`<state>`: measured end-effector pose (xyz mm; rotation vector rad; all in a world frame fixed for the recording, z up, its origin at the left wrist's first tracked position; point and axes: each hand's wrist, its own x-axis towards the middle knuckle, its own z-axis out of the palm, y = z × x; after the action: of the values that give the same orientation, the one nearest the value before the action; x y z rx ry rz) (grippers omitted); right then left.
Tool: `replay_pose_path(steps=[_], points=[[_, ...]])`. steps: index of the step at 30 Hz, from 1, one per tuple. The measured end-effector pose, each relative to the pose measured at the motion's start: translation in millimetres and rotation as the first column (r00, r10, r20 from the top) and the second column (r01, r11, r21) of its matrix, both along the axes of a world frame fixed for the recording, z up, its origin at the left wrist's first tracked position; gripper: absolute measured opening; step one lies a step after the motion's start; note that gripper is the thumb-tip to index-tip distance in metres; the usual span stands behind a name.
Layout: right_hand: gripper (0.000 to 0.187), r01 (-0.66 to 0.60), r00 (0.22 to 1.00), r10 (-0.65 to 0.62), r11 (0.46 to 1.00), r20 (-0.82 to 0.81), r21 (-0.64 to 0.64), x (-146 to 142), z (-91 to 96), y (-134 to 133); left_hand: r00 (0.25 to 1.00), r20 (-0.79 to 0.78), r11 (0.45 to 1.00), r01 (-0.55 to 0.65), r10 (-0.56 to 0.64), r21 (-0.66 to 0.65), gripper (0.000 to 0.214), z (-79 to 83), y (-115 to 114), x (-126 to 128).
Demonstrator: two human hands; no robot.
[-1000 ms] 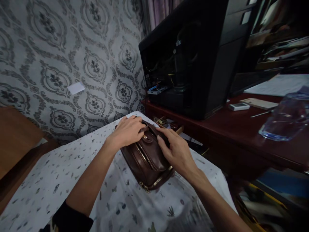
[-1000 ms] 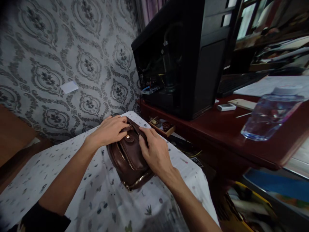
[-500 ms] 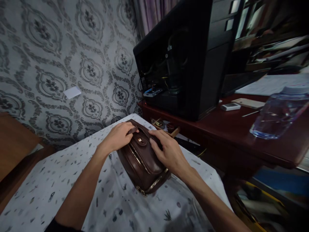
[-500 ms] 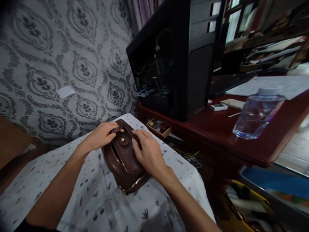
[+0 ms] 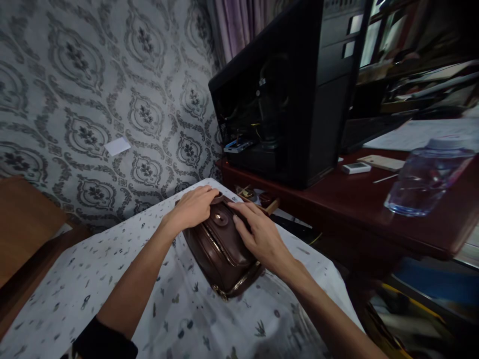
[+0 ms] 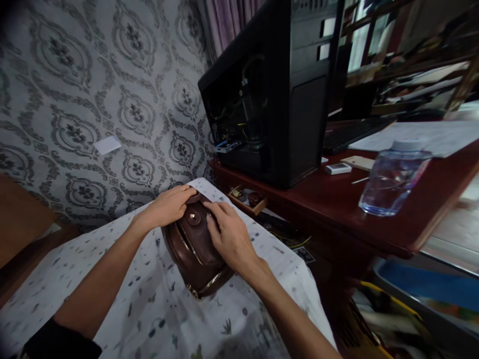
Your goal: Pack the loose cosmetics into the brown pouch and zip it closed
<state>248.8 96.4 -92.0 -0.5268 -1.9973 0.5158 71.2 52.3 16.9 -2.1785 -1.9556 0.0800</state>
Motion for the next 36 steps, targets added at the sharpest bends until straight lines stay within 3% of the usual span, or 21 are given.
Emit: replay_pose_path(steps=[9,16,21,28,36], points=[[0.032,0.112,0.994,-0.111,0.990,-0.022,0.081,-9.9,-3.0,-2.3,0.995,0.097,0.996,-0.024,0.016,0.081,0.030,-6.6,9.0,-5.9],[0.032,0.135,0.985,-0.122,0.985,-0.121,0.105,-14.3,-10.5,-1.7,0.946,0.315,0.984,0.021,-0.077,0.179,0.015,-3.6,10.5,-19.0],[0.032,0.144,0.984,-0.132,0.984,-0.117,0.104,-12.9,-10.3,-2.4,0.868,0.487,0.948,-0.070,-0.095,0.310,0.019,-0.2,8.7,-33.9],[0.032,0.169,0.981,-0.158,0.981,-0.109,0.093,-16.0,-10.5,-4.8,0.706,0.696,0.927,-0.162,-0.132,0.340,0.032,-16.8,9.3,-29.0],[0.031,0.224,0.975,-0.223,0.972,-0.019,0.064,-17.8,-8.6,-10.5,0.514,0.834,0.954,-0.091,-0.202,0.287,0.041,-20.5,-10.1,-16.0]])
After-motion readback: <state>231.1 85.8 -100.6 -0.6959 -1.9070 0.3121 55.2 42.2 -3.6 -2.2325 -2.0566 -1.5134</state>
